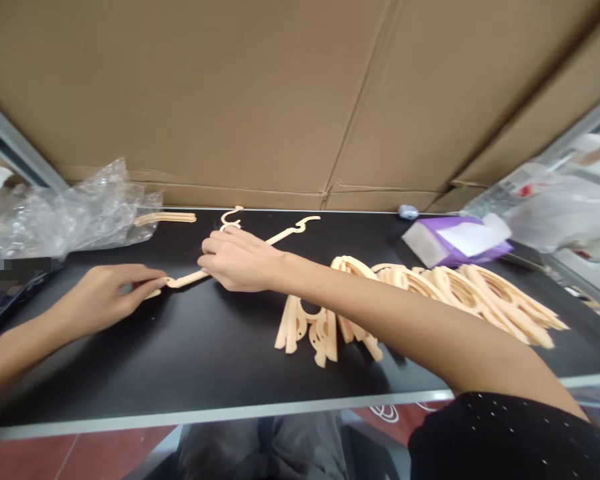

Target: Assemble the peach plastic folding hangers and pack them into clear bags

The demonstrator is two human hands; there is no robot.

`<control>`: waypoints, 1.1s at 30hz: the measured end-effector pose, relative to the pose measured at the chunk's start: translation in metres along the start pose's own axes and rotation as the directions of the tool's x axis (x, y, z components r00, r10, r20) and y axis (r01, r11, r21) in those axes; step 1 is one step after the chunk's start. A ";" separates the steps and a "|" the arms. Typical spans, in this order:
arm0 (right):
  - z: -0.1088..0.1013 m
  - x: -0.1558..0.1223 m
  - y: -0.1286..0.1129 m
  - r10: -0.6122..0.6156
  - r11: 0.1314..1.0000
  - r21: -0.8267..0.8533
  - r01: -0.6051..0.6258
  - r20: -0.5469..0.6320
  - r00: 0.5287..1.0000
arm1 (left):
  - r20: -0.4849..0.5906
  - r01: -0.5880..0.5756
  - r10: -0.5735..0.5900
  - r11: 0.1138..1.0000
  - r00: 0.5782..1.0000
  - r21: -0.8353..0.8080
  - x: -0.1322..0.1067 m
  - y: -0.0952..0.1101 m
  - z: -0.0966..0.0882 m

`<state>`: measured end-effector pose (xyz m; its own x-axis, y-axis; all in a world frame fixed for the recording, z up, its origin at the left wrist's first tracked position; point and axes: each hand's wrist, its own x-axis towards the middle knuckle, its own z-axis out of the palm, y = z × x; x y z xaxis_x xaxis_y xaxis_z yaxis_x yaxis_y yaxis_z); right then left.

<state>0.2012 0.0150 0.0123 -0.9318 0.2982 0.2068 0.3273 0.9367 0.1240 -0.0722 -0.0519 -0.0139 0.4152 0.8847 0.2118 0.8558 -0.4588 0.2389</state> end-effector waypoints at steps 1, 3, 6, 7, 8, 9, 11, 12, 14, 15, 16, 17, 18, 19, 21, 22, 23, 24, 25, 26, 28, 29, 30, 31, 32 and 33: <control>-0.008 -0.013 0.006 0.037 0.999 -0.004 -0.037 -0.043 0.998 | -0.028 0.016 -0.015 0.999 0.999 0.035 -0.001 -0.004 0.000; -0.023 -0.045 0.021 0.158 0.987 0.003 -0.159 -0.124 0.980 | -0.064 0.032 -0.027 0.997 0.998 0.073 -0.001 -0.009 0.002; -0.041 -0.101 0.046 0.392 0.919 0.028 -0.394 -0.188 0.901 | -0.070 0.038 -0.031 0.994 0.997 0.103 0.001 -0.007 0.006; -0.044 -0.118 0.053 0.463 0.885 0.036 -0.465 -0.182 0.867 | -0.056 0.041 -0.035 0.993 0.998 0.114 0.003 -0.005 0.007; -0.045 -0.133 0.058 0.530 0.846 0.041 -0.531 -0.163 0.832 | -0.037 0.039 -0.034 0.992 0.999 0.121 0.006 -0.003 0.007; -0.044 -0.145 0.062 0.592 0.805 0.042 -0.592 -0.131 0.795 | -0.020 0.031 -0.029 0.993 0.999 0.118 0.008 0.000 0.008; -0.039 -0.160 0.066 0.695 0.719 0.032 -0.695 -0.036 0.718 | -0.001 0.007 -0.007 0.996 1.000 0.085 0.013 0.002 0.007; -0.035 -0.163 0.066 0.731 0.682 0.025 -0.731 0.014 0.683 | 0.003 -0.002 0.002 0.998 1.000 0.064 0.014 0.003 0.007; -0.026 -0.161 0.066 0.762 0.641 0.025 -0.767 0.095 0.640 | 0.017 -0.009 0.008 0.999 1.000 0.033 0.016 0.004 0.005; -0.022 -0.157 0.067 0.763 0.636 0.034 -0.771 0.123 0.635 | 0.025 -0.008 0.007 0.999 1.000 0.031 0.015 0.004 0.003; -0.019 -0.151 0.067 0.757 0.638 0.050 -0.769 0.144 0.637 | 0.031 -0.010 0.009 0.999 0.999 0.039 0.014 0.004 0.002; -0.017 -0.145 0.068 0.746 0.644 0.071 -0.762 0.161 0.646 | 0.029 -0.016 0.014 0.998 0.999 0.057 0.013 0.005 0.000; -0.015 -0.138 0.069 0.734 0.650 0.094 -0.754 0.180 0.655 | 0.013 -0.023 0.022 0.996 1.000 0.087 0.011 0.006 -0.001; -0.014 -0.130 0.070 0.720 0.657 0.116 -0.745 0.196 0.666 | -0.014 -0.026 0.028 0.992 1.000 0.124 0.009 0.006 -0.001; -0.013 -0.116 0.073 0.691 0.672 0.154 -0.724 0.219 0.689 | -0.057 -0.021 0.032 0.984 0.998 0.177 0.005 0.008 -0.001; -0.013 -0.110 0.074 0.677 0.681 0.168 -0.713 0.227 0.700 | -0.066 -0.011 0.024 0.984 0.998 0.180 0.003 0.008 0.000; -0.013 -0.104 0.075 0.662 0.689 0.181 -0.702 0.235 0.711 | -0.065 -0.001 0.012 0.986 0.998 0.168 0.001 0.008 0.001; -0.012 -0.098 0.075 0.647 0.698 0.192 -0.690 0.242 0.723 | -0.058 0.010 -0.001 0.989 0.998 0.145 0.000 0.008 0.004; -0.011 -0.093 0.074 0.632 0.707 0.202 -0.677 0.247 0.734 | -0.060 0.016 -0.009 0.993 0.998 0.119 0.000 0.008 0.006; -0.008 -0.087 0.073 0.617 0.717 0.213 -0.664 0.250 0.746 | -0.073 0.023 -0.016 0.995 0.997 0.095 -0.001 0.007 0.009; -0.002 -0.074 0.069 0.586 0.735 0.237 -0.636 0.250 0.771 | -0.111 0.039 -0.033 0.998 0.993 0.057 0.001 0.006 0.015; 0.002 -0.067 0.066 0.571 0.743 0.249 -0.621 0.247 0.783 | -0.127 0.048 -0.043 0.998 0.991 0.042 0.002 0.005 0.018; 0.005 -0.060 0.064 0.556 0.751 0.261 -0.606 0.244 0.794 | -0.136 0.058 -0.053 0.998 0.989 0.030 0.003 0.005 0.020; 0.009 -0.053 0.061 0.540 0.759 0.273 -0.591 0.241 0.806 | -0.134 0.067 -0.064 0.998 0.989 0.021 0.003 0.005 0.022; 0.012 -0.046 0.058 0.523 0.767 0.285 -0.575 0.240 0.818 | -0.128 0.074 -0.072 0.997 0.989 0.010 0.004 0.005 0.023; 0.014 -0.040 0.056 0.504 0.775 0.296 -0.558 0.242 0.829 | -0.127 0.076 -0.075 0.997 0.989 -0.004 0.004 0.005 0.023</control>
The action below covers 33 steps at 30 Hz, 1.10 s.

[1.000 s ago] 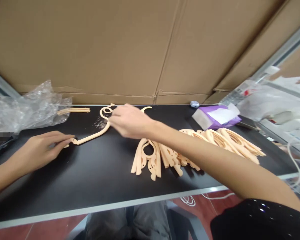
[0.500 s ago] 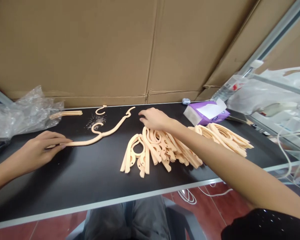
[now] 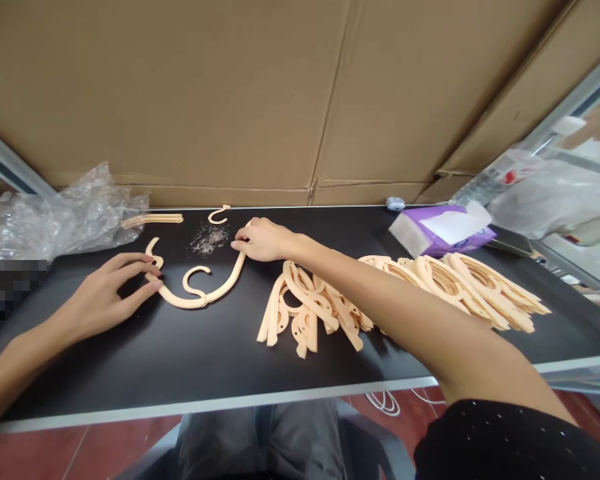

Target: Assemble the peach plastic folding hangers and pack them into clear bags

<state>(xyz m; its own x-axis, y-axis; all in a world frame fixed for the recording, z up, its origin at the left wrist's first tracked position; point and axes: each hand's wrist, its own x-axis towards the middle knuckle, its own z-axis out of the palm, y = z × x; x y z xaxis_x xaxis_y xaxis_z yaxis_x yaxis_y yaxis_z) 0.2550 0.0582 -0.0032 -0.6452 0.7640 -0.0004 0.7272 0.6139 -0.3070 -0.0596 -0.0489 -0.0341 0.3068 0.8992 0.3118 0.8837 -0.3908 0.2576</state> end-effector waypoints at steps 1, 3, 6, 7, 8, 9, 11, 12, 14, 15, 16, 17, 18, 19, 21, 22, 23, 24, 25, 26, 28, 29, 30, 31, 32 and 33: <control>0.002 0.003 -0.004 -0.019 1.000 0.008 0.019 0.010 1.000 | -0.001 0.004 -0.004 1.000 1.000 -0.016 -0.001 -0.001 0.000; 0.002 0.006 -0.009 -0.046 0.999 0.029 0.046 0.025 0.999 | -0.007 0.017 -0.017 0.999 1.000 -0.050 -0.003 -0.003 0.000; -0.002 0.001 -0.011 -0.060 0.995 0.079 0.056 0.044 0.997 | 0.004 0.038 -0.038 0.997 0.999 -0.071 -0.006 -0.008 0.000; -0.004 -0.001 -0.011 -0.064 0.993 0.104 0.058 0.053 0.997 | 0.010 0.049 -0.048 0.996 0.999 -0.072 -0.007 -0.009 0.000; -0.005 -0.005 -0.010 -0.068 0.990 0.129 0.059 0.069 0.995 | 0.015 0.059 -0.058 0.996 0.998 -0.073 -0.007 -0.010 0.001; -0.007 -0.008 -0.009 -0.074 0.987 0.147 0.060 0.088 0.993 | 0.019 0.064 -0.063 0.995 0.998 -0.076 -0.008 -0.011 0.002; -0.008 -0.012 -0.007 -0.091 0.987 0.142 0.072 0.130 0.987 | 0.016 0.053 -0.052 0.995 0.999 -0.089 -0.008 -0.013 0.004; -0.008 -0.014 -0.007 -0.105 0.988 0.125 0.087 0.148 0.983 | 0.012 0.037 -0.036 0.995 0.999 -0.092 -0.007 -0.013 0.005; -0.006 -0.016 -0.007 -0.143 0.988 0.084 0.130 0.165 0.976 | 0.013 0.007 -0.005 0.996 1.000 -0.089 -0.007 -0.013 0.006; -0.005 -0.016 -0.008 -0.162 0.986 0.074 0.152 0.165 0.973 | 0.017 -0.001 0.002 0.996 1.000 -0.085 -0.007 -0.013 0.005; -0.004 -0.015 -0.010 -0.176 0.983 0.071 0.167 0.159 0.971 | 0.025 -0.001 0.003 0.996 1.000 -0.087 -0.008 -0.013 0.004; -0.003 -0.015 -0.011 -0.186 0.982 0.070 0.177 0.149 0.971 | 0.037 0.005 -0.002 0.995 0.999 -0.100 -0.009 -0.012 0.002; -0.002 -0.014 -0.013 -0.191 0.981 0.070 0.183 0.138 0.972 | 0.048 0.018 -0.012 0.992 0.999 -0.123 -0.009 -0.011 0.000; -0.001 -0.013 -0.015 -0.194 0.980 0.072 0.186 0.128 0.973 | 0.057 0.035 -0.027 0.988 0.998 -0.151 -0.010 -0.010 -0.002; -0.001 -0.011 -0.017 -0.193 0.979 0.085 0.184 0.119 0.974 | 0.069 0.068 -0.056 0.978 0.996 -0.198 -0.011 -0.008 -0.006; -0.001 -0.010 -0.018 -0.192 0.979 0.094 0.181 0.121 0.974 | 0.075 0.079 -0.064 0.973 0.995 -0.215 -0.011 -0.006 -0.007; -0.001 -0.010 -0.018 -0.191 0.978 0.103 0.179 0.126 0.974 | 0.083 0.084 -0.067 0.970 0.994 -0.229 -0.012 -0.005 -0.008; -0.002 -0.010 -0.018 -0.192 0.978 0.111 0.178 0.129 0.973 | 0.093 0.085 -0.064 0.966 0.994 -0.243 -0.012 -0.004 -0.009; -0.002 -0.010 -0.018 -0.196 0.977 0.116 0.181 0.133 0.972 | 0.103 0.084 -0.059 0.962 0.993 -0.260 -0.011 -0.004 -0.009; -0.002 -0.011 -0.017 -0.204 0.975 0.117 0.188 0.135 0.970 | 0.111 0.084 -0.055 0.956 0.992 -0.279 -0.011 -0.003 -0.010; -0.002 -0.012 -0.016 -0.216 0.973 0.113 0.202 0.135 0.967 | 0.127 0.086 -0.048 0.947 0.991 -0.310 -0.011 -0.002 -0.010; -0.002 -0.013 -0.016 -0.219 0.973 0.109 0.205 0.136 0.966 | 0.136 0.083 -0.041 0.945 0.990 -0.317 -0.010 -0.002 -0.010; -0.002 -0.013 -0.016 -0.219 0.973 0.105 0.205 0.137 0.966 | 0.147 0.074 -0.028 0.946 0.989 -0.315 -0.010 -0.002 -0.009; -0.002 -0.014 -0.016 -0.216 0.974 0.102 0.203 0.137 0.967 | 0.160 0.054 -0.006 0.952 0.987 -0.300 -0.010 -0.001 -0.009; -0.002 -0.014 -0.016 -0.213 0.975 0.100 0.200 0.140 0.967 | 0.172 0.029 0.020 0.962 0.985 -0.272 -0.010 -0.001 -0.009; -0.002 -0.014 -0.016 -0.210 0.975 0.100 0.197 0.145 0.967 | 0.179 0.001 0.041 0.973 0.983 -0.230 -0.010 -0.001 -0.009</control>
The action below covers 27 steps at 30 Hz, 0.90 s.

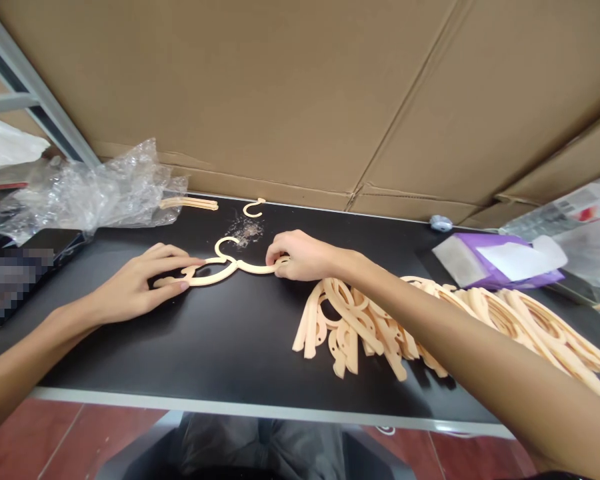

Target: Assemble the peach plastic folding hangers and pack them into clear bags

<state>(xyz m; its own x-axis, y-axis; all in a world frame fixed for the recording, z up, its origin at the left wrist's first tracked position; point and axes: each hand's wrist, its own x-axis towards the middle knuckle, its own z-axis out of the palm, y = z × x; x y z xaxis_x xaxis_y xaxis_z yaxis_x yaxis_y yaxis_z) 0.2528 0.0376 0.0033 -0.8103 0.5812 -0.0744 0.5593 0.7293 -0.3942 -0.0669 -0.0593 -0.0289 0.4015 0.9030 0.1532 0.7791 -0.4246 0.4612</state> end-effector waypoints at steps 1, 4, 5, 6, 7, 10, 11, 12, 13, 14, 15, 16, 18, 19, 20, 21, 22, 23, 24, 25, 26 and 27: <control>0.000 0.000 0.000 0.003 1.000 -0.002 -0.003 0.006 1.000 | 0.008 -0.015 0.014 0.998 1.000 0.059 0.000 0.000 0.000; -0.001 -0.001 0.000 0.020 1.000 -0.017 -0.019 0.029 0.999 | -0.008 -0.021 0.024 0.970 1.000 0.241 -0.001 0.000 -0.002; -0.002 -0.001 0.000 0.029 0.999 -0.024 -0.029 0.037 0.999 | -0.031 -0.010 0.020 0.957 0.999 0.291 -0.002 0.000 -0.003; -0.003 -0.002 0.001 0.042 0.999 -0.031 -0.041 0.043 0.998 | -0.062 0.006 0.015 0.942 0.998 0.334 -0.003 -0.001 -0.004; -0.004 -0.003 0.002 0.060 0.998 -0.036 -0.058 0.050 0.997 | -0.100 0.031 0.007 0.929 0.995 0.370 -0.004 -0.002 -0.006; -0.009 -0.007 0.005 0.150 0.987 -0.064 -0.146 0.060 0.987 | -0.189 0.111 -0.035 0.906 0.981 0.410 -0.007 -0.005 -0.011; -0.011 -0.008 0.006 0.179 0.981 -0.084 -0.174 0.063 0.982 | -0.193 0.119 -0.044 0.909 0.980 0.399 -0.008 -0.005 -0.012; -0.012 -0.009 0.006 0.199 0.975 -0.110 -0.191 0.061 0.978 | -0.177 0.110 -0.045 0.920 0.983 0.376 -0.008 -0.006 -0.013; -0.013 -0.009 0.005 0.206 0.970 -0.139 -0.197 0.046 0.978 | -0.145 0.089 -0.041 0.936 0.989 0.340 -0.008 -0.005 -0.013; -0.013 -0.009 0.003 0.199 0.967 -0.167 -0.194 0.015 0.980 | -0.104 0.063 -0.034 0.955 0.994 0.291 -0.008 -0.005 -0.013; -0.012 -0.007 0.000 0.180 0.966 -0.185 -0.182 -0.031 0.983 | -0.063 0.038 -0.024 0.972 0.998 0.234 -0.008 -0.005 -0.012; -0.010 -0.004 -0.006 0.149 0.968 -0.191 -0.163 -0.085 0.985 | -0.031 0.024 -0.019 0.984 0.999 0.176 -0.007 -0.004 -0.011; -0.003 0.005 -0.022 0.052 0.981 -0.173 -0.083 -0.176 0.983 | -0.012 0.025 -0.024 0.996 1.000 0.089 -0.006 -0.005 -0.008; 0.002 0.011 -0.033 -0.010 0.987 -0.157 -0.022 -0.198 0.980 | -0.019 0.031 -0.030 0.997 0.999 0.065 -0.006 -0.005 -0.007; 0.008 0.018 -0.043 -0.078 0.988 -0.145 0.049 -0.204 0.976 | -0.025 0.037 -0.036 0.998 0.999 0.050 -0.005 -0.006 -0.006; 0.014 0.025 -0.054 -0.137 0.984 -0.136 0.111 -0.199 0.970 | -0.027 0.040 -0.039 0.998 0.999 0.041 -0.005 -0.006 -0.005; 0.020 0.032 -0.064 -0.184 0.978 -0.136 0.161 -0.185 0.965 | -0.026 0.041 -0.040 0.999 0.999 0.034 -0.005 -0.006 -0.005; 0.025 0.039 -0.073 -0.218 0.970 -0.145 0.195 -0.157 0.963 | -0.024 0.040 -0.039 0.999 0.999 0.028 -0.004 -0.006 -0.005; 0.029 0.046 -0.080 -0.236 0.964 -0.157 0.216 -0.122 0.964 | -0.025 0.042 -0.041 0.999 0.999 0.022 -0.004 -0.005 -0.005; 0.032 0.051 -0.085 -0.244 0.959 -0.168 0.227 -0.088 0.966 | -0.025 0.047 -0.047 0.999 0.999 0.016 -0.004 -0.003 -0.006; 0.034 0.056 -0.088 -0.243 0.958 -0.174 0.230 -0.057 0.968 | -0.023 0.056 -0.056 0.998 0.998 0.008 -0.003 -0.001 -0.006; 0.035 0.059 -0.090 -0.233 0.960 -0.170 0.223 -0.037 0.972 | -0.019 0.069 -0.069 0.998 0.997 -0.003 -0.003 0.002 -0.007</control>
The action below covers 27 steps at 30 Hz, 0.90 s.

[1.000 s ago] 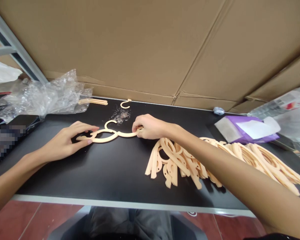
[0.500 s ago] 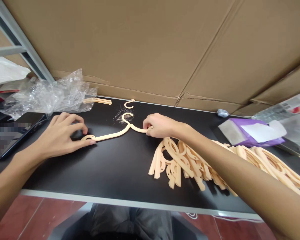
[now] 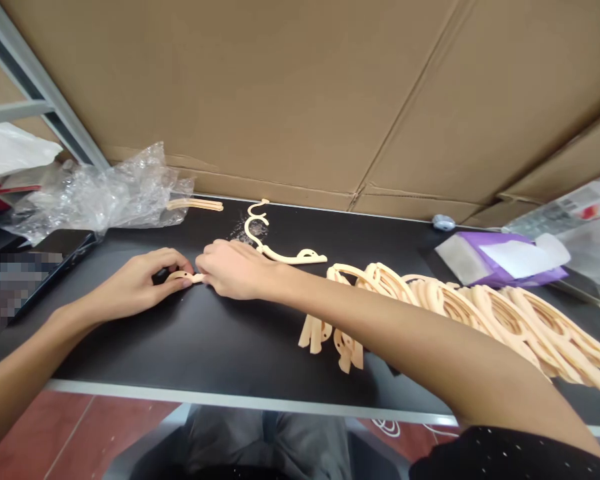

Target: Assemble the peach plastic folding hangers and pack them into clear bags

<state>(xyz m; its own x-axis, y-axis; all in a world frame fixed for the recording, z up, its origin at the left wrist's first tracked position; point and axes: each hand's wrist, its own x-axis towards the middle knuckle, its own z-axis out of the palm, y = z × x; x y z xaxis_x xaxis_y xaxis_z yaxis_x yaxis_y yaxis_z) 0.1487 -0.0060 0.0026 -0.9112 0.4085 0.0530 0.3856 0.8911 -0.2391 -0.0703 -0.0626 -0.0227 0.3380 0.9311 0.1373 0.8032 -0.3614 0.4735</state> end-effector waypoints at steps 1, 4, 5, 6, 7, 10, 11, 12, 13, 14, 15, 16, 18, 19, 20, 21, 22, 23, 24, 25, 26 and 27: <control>0.000 0.002 0.000 0.018 1.000 0.012 -0.018 0.012 1.000 | 0.007 0.015 -0.015 1.000 1.000 -0.013 0.000 0.002 0.000; -0.002 0.005 0.002 0.106 0.992 0.067 -0.110 0.063 0.992 | 0.029 0.047 -0.046 0.997 0.999 -0.060 -0.001 0.006 0.000; -0.003 0.006 0.003 0.131 0.988 0.075 -0.138 0.093 0.987 | 0.035 0.052 -0.049 0.996 0.998 -0.074 -0.002 0.006 0.000; -0.004 0.007 0.002 0.145 0.985 0.073 -0.155 0.124 0.982 | 0.037 0.056 -0.053 0.994 0.998 -0.089 -0.002 0.006 0.001; -0.004 0.007 0.002 0.147 0.986 0.060 -0.157 0.150 0.978 | 0.036 0.063 -0.060 0.993 0.998 -0.102 -0.003 0.005 0.002; -0.005 0.008 -0.004 0.113 0.993 -0.032 -0.109 0.167 0.979 | 0.016 0.085 -0.084 0.986 0.996 -0.146 -0.003 0.004 0.004; -0.004 0.008 -0.006 0.099 0.994 -0.066 -0.090 0.158 0.982 | 0.010 0.092 -0.091 0.983 0.996 -0.158 -0.003 0.004 0.005; -0.004 0.007 -0.008 0.085 0.993 -0.093 -0.072 0.144 0.986 | 0.007 0.097 -0.097 0.981 0.995 -0.168 -0.002 0.004 0.005; -0.003 0.006 -0.009 0.072 0.992 -0.109 -0.058 0.130 0.989 | 0.009 0.101 -0.101 0.979 0.995 -0.174 -0.002 0.004 0.005; -0.002 0.005 -0.009 0.062 0.992 -0.113 -0.048 0.119 0.991 | 0.014 0.108 -0.107 0.978 0.994 -0.179 -0.001 0.004 0.005; 0.000 0.004 -0.009 0.055 0.993 -0.106 -0.043 0.111 0.992 | 0.022 0.117 -0.115 0.976 0.993 -0.182 0.000 0.004 0.005; 0.001 0.003 -0.007 0.051 0.995 -0.088 -0.041 0.109 0.993 | 0.030 0.128 -0.124 0.975 0.992 -0.184 0.001 0.004 0.005; 0.005 0.003 -0.003 0.038 0.999 -0.018 -0.036 0.112 0.993 | 0.052 0.154 -0.147 0.968 0.988 -0.196 0.003 0.003 0.004; 0.008 0.003 0.000 0.028 0.999 0.029 -0.031 0.107 0.994 | 0.062 0.169 -0.159 0.964 0.985 -0.205 0.004 0.003 0.004; 0.012 0.003 0.003 0.016 0.997 0.076 -0.023 0.091 0.996 | 0.070 0.182 -0.171 0.959 0.983 -0.216 0.004 0.003 0.004; 0.015 0.003 0.005 0.003 0.993 0.119 -0.011 0.066 0.998 | 0.076 0.193 -0.180 0.955 0.981 -0.227 0.005 0.003 0.004; 0.019 0.003 0.007 -0.009 0.988 0.153 0.004 0.032 0.999 | 0.077 0.198 -0.185 0.951 0.980 -0.236 0.005 0.003 0.004; 0.022 0.002 0.009 -0.021 0.984 0.177 0.022 -0.004 1.000 | 0.076 0.200 -0.187 0.949 0.979 -0.243 0.005 0.003 0.004; 0.025 0.001 0.011 -0.039 0.981 0.190 0.045 -0.038 0.999 | 0.072 0.199 -0.186 0.948 0.980 -0.249 0.005 0.004 0.004; 0.028 0.001 0.012 -0.060 0.978 0.194 0.072 -0.069 0.996 | 0.068 0.196 -0.185 0.947 0.980 -0.255 0.006 0.004 0.004; 0.030 -0.001 0.013 -0.083 0.976 0.192 0.100 -0.095 0.992 | 0.065 0.194 -0.184 0.945 0.981 -0.263 0.006 0.004 0.004; 0.032 -0.002 0.013 -0.107 0.974 0.189 0.128 -0.121 0.987 | 0.066 0.195 -0.184 0.940 0.981 -0.279 0.006 0.004 0.004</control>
<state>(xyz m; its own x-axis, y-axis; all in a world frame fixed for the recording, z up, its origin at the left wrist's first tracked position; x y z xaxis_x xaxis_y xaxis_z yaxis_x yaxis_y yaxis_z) 0.1507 -0.0010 -0.0316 -0.9230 0.3319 0.1949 0.2310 0.8827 -0.4092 -0.0634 -0.0587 -0.0239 0.2165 0.9762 -0.0102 0.6847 -0.1444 0.7144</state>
